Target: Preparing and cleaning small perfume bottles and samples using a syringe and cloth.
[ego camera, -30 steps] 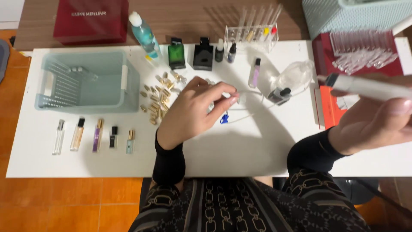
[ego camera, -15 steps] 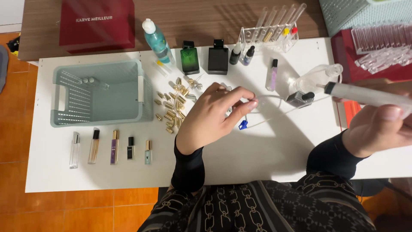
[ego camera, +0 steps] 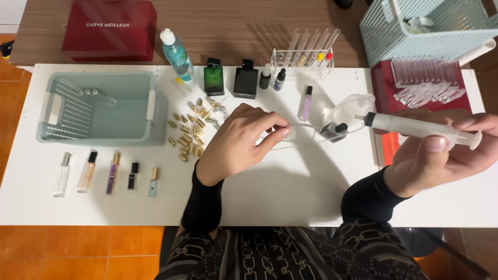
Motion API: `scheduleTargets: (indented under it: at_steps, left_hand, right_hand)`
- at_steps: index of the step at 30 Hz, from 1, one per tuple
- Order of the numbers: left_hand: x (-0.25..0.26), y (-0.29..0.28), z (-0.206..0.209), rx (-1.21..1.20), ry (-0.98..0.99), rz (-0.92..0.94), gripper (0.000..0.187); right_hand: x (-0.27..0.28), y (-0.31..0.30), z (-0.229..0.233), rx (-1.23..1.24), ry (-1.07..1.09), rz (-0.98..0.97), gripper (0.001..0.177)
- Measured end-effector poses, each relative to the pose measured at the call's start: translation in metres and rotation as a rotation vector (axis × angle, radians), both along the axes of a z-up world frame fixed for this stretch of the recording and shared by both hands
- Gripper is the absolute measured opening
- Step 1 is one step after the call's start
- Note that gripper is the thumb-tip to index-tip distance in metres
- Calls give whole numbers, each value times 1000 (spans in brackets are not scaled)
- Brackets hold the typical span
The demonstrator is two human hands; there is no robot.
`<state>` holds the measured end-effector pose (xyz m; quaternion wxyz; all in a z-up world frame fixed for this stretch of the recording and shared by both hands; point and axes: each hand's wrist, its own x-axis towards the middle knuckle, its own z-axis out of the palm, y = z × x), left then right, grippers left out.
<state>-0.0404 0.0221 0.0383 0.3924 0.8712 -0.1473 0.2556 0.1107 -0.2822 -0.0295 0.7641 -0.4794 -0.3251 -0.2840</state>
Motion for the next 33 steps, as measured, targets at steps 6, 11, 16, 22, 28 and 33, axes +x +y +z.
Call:
scheduleTargets:
  at_steps: [6,11,16,22,28,33]
  left_hand:
    - [2,-10,2,73,95,70,8]
    - [2,-17,4,36,20,93,15]
    - [0,-24,5,24,74,146,16]
    - [2,-25,4,-47,70,165,8]
    - [2,-20,2,-14,16,154,8]
    - [3,-18,3,-120,-89,109,16]
  right_hand:
    - [-10,12,46,-20,28,-41,53]
    - [-10,2,42,-77,33,-135,50]
    - [-25,13,70,-114,78,-123,45]
    - [-35,20,73,-97,139,-120,40]
    - [-39,19,60,-201,90,-23,29]
    - [-43,25,64,-364,164,61,23]
